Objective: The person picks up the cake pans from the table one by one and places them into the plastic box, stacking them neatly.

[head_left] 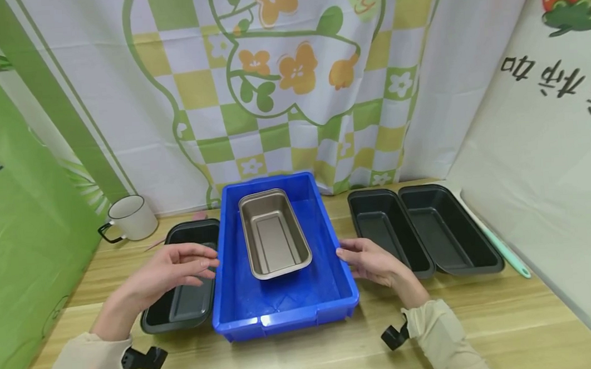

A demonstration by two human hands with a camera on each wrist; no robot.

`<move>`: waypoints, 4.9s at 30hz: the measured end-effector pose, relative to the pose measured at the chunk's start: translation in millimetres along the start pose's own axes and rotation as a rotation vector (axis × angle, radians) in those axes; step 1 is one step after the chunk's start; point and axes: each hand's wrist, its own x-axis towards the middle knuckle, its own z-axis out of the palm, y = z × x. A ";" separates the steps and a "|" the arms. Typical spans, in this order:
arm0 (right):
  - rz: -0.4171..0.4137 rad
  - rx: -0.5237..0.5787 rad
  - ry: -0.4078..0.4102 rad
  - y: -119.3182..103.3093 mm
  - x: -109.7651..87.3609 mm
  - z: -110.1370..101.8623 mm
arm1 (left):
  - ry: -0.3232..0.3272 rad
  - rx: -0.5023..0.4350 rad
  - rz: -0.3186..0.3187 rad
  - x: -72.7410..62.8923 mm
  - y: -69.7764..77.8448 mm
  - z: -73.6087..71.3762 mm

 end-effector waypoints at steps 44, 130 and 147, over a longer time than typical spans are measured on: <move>0.005 0.000 -0.011 -0.8 -1.5 -0.3 | -0.076 -0.343 -0.226 -86.7 -152.9 -71.0; 0.015 0.008 -0.014 -0.5 -1.5 0.9 | 0.168 -0.538 0.005 -83.5 -117.9 -18.6; 0.013 0.003 -0.025 0.2 -1.9 -0.1 | 0.328 -0.429 0.149 -58.7 -74.3 -7.9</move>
